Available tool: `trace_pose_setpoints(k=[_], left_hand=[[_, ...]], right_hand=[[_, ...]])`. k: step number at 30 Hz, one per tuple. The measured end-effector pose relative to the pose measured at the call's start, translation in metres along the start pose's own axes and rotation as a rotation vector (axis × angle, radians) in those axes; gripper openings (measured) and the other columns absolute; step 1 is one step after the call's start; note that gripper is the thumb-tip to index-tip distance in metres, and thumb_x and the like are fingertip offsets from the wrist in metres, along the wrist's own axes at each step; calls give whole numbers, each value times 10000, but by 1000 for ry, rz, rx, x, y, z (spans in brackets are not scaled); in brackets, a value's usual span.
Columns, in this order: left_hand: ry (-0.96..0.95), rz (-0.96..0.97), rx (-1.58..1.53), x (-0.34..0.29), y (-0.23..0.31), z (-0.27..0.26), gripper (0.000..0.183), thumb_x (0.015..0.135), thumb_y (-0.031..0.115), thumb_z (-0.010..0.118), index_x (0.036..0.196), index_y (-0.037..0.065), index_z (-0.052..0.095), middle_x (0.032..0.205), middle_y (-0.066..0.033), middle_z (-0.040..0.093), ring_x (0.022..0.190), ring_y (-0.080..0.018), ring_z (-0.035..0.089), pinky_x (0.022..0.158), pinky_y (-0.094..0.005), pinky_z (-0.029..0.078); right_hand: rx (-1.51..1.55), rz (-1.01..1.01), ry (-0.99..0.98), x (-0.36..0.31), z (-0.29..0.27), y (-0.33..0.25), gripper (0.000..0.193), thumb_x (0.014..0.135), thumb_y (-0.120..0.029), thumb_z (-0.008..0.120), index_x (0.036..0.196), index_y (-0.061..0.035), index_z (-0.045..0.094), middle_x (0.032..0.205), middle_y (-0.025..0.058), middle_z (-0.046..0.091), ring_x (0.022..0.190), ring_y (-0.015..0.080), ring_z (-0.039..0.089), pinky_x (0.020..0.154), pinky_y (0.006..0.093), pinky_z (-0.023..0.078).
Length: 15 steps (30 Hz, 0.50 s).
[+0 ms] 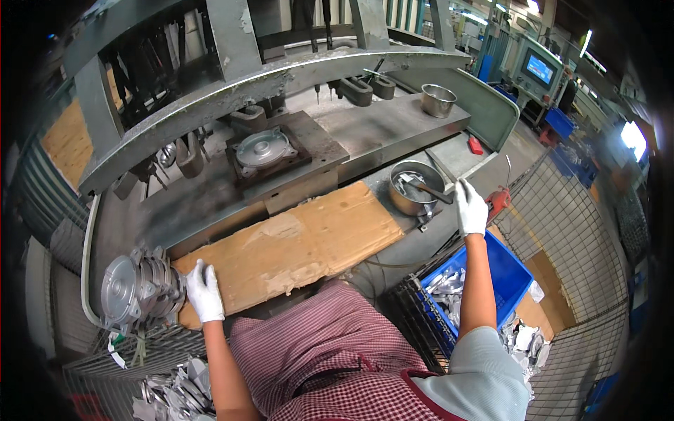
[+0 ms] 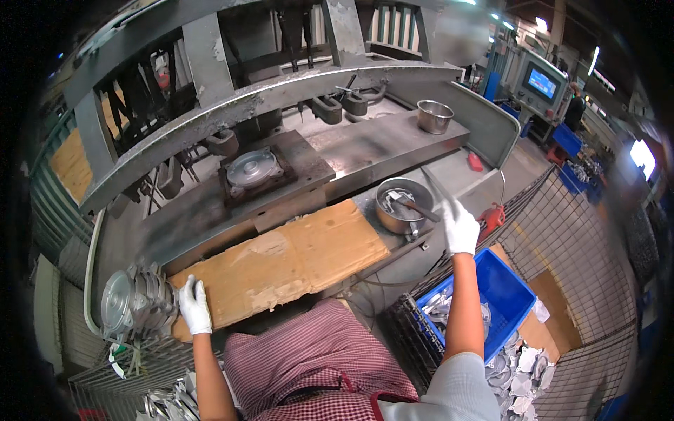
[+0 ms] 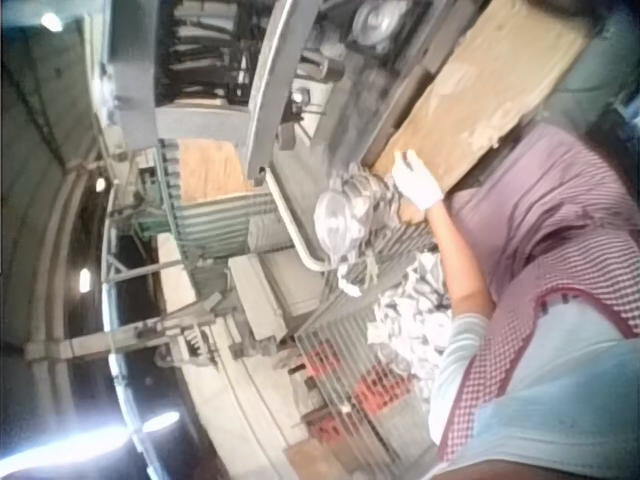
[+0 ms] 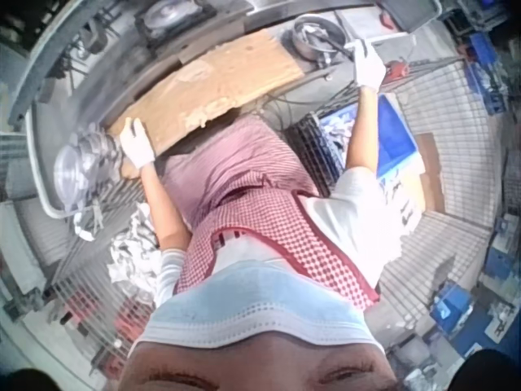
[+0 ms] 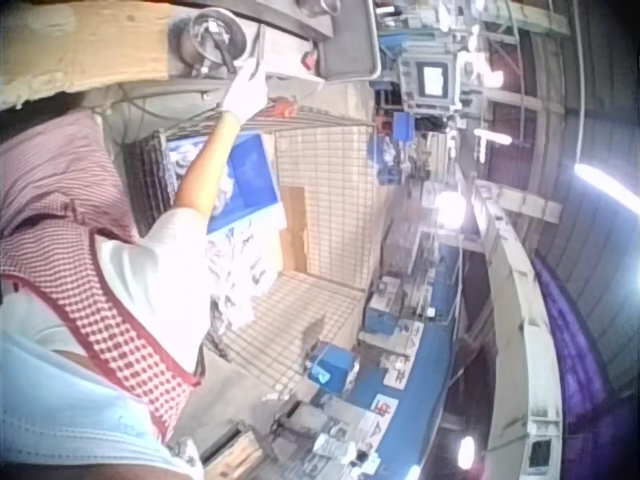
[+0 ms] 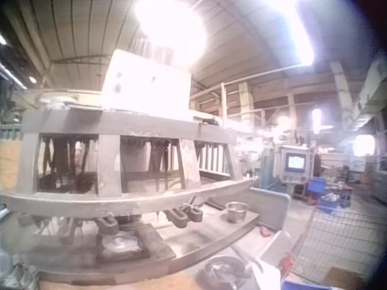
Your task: The person retrieves metal parts from a wire bin, loads them into a machine, scrapes their edges with a handheld deburring tool, and places the finished parts into a container.
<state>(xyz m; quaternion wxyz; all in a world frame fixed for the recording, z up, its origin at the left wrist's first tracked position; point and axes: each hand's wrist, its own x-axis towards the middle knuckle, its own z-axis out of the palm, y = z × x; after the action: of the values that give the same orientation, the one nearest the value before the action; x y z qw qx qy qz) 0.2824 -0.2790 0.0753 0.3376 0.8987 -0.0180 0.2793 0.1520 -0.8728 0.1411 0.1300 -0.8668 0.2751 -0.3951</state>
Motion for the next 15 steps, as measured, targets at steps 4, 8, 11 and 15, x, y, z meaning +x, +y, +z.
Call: trace_pose_setpoints(k=[4,8,11,15], left_hand=[[129,209,151,2,-2,-3,521,916,207,633,1375,6,491,1400,-234,485,1287,-373,470,1084,-435,360],[113,251,261,1,5,-8,585,864,232,687,1372,12,499,1428,-232,468,1331,-374,440,1108,-441,344],[-287,200,245,3,11,-8,382,806,248,715,1143,72,675,1193,-186,652,1039,-347,631,922,-432,485],[66,286,370,2,29,-7,307,813,283,697,1054,94,709,1093,-134,702,986,-320,654,884,-417,503]], right_hand=[[74,298,-71,-3,4,-7,486,942,-493,535,1118,-68,691,950,188,707,905,329,689,811,379,516],[80,238,-13,-5,9,-2,449,951,-459,547,1113,-68,693,945,158,717,889,286,700,799,364,514],[77,181,19,-5,21,22,434,966,-445,527,1136,-77,681,858,147,705,680,225,664,675,344,499],[129,225,61,-5,29,36,471,957,-485,535,1127,-74,691,766,143,679,638,219,625,661,351,485]])
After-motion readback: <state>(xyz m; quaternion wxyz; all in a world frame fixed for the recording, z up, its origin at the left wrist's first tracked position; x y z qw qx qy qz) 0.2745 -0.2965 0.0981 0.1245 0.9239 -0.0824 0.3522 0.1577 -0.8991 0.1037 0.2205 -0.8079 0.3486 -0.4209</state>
